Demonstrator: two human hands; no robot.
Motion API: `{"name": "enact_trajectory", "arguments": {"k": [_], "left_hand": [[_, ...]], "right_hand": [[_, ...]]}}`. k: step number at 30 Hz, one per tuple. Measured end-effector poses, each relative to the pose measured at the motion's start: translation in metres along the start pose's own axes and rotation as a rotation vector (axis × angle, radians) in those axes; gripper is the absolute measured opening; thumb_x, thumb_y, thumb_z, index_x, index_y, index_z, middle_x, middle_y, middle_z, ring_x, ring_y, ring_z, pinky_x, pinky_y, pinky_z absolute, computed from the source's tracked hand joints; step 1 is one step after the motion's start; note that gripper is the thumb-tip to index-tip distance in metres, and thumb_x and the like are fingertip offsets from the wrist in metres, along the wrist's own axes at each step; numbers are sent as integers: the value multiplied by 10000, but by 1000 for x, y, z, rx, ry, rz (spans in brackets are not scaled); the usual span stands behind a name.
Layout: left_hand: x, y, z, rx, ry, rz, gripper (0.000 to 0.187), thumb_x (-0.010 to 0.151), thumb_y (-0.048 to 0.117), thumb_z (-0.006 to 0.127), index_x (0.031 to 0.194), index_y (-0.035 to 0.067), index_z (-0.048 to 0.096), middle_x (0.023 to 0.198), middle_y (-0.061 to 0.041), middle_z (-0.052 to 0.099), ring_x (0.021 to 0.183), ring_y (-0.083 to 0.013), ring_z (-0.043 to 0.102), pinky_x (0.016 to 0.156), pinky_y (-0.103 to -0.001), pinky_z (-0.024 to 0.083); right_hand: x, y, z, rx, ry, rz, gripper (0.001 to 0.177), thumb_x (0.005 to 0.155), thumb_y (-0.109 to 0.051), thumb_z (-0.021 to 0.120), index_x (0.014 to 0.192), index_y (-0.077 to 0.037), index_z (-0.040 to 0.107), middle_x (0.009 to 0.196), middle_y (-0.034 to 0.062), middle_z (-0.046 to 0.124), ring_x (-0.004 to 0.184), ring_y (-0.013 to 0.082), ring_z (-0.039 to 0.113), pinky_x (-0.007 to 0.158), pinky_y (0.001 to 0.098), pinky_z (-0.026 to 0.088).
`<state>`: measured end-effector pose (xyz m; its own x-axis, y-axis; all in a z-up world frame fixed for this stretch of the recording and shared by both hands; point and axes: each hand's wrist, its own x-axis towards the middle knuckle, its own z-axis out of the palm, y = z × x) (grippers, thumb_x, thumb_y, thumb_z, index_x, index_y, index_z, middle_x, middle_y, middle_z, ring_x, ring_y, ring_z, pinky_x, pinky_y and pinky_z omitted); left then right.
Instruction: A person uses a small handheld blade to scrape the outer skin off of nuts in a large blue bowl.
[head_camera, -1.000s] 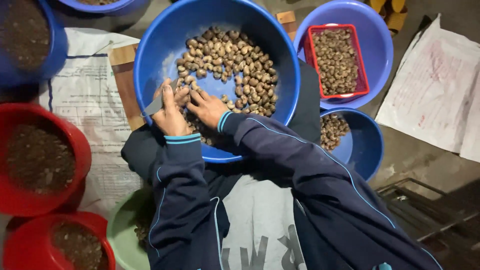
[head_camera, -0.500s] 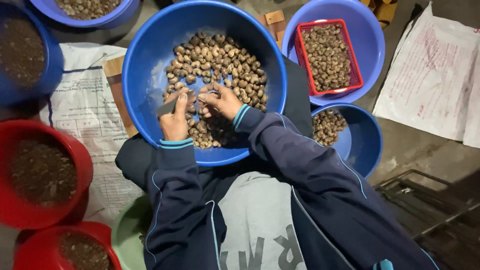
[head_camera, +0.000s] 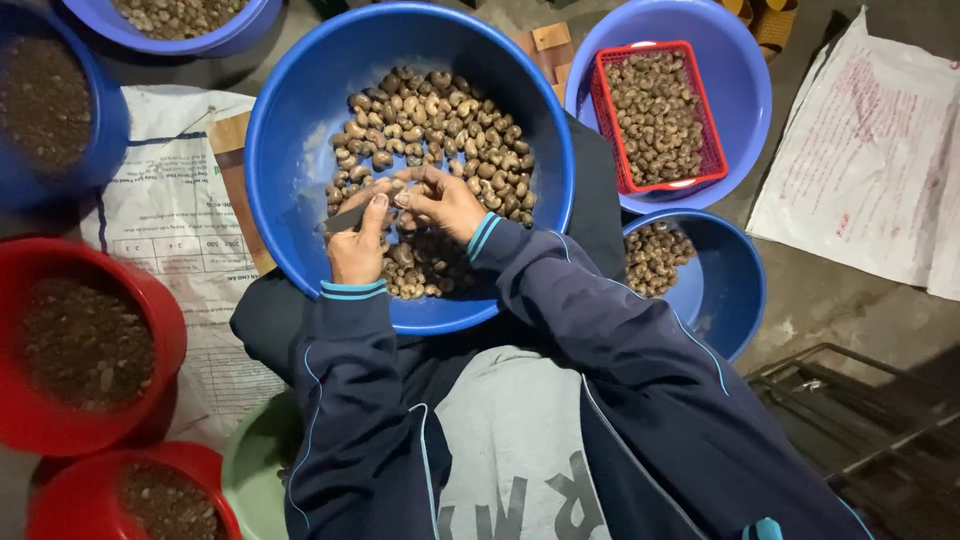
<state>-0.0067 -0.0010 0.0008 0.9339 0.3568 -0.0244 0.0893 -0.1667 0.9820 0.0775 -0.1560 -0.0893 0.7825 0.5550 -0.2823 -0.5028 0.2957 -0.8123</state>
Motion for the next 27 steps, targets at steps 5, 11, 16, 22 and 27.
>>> {"name": "enact_trajectory", "arguments": {"k": [5, 11, 16, 22, 27], "left_hand": [[-1, -2, 2, -71, 11, 20, 278, 1105, 254, 623, 1232, 31, 730, 1207, -274, 706, 1121, -412, 688, 869, -474, 642], [0, 0, 4, -37, 20, 50, 256, 1093, 250, 644, 1219, 47, 736, 1190, -255, 720, 1080, -396, 708, 847, -493, 640], [2, 6, 4, 24, 2, 69, 251, 1098, 263, 633, 1195, 59, 743, 1196, -238, 724, 1052, -372, 723, 841, -513, 630], [0, 6, 3, 31, 7, 49, 249, 1092, 280, 649, 1197, 82, 755, 1116, -254, 743, 1019, -417, 723, 789, -481, 638], [6, 6, 1, 34, 11, 41, 270, 1095, 322, 641, 1177, 91, 753, 1096, -239, 745, 1049, -404, 722, 793, -513, 631]], "right_hand": [[-8, -13, 11, 6, 27, -12, 408, 952, -69, 733, 1324, 17, 590, 910, 176, 728, 732, 237, 767, 658, 361, 703], [-11, -20, 15, 10, 39, -49, 396, 949, -42, 718, 1325, 7, 604, 885, 182, 706, 719, 250, 759, 628, 365, 695], [-12, -22, 14, -114, 39, -92, 371, 945, -35, 697, 1310, -8, 635, 861, 158, 708, 724, 218, 753, 597, 306, 668], [-17, -27, 21, -186, 34, -105, 363, 939, -30, 693, 1299, -13, 648, 884, 180, 727, 727, 221, 756, 597, 307, 659], [-19, -29, 25, -94, 18, -70, 346, 986, -23, 639, 1331, -39, 629, 1019, 208, 746, 809, 280, 790, 629, 338, 684]]}}
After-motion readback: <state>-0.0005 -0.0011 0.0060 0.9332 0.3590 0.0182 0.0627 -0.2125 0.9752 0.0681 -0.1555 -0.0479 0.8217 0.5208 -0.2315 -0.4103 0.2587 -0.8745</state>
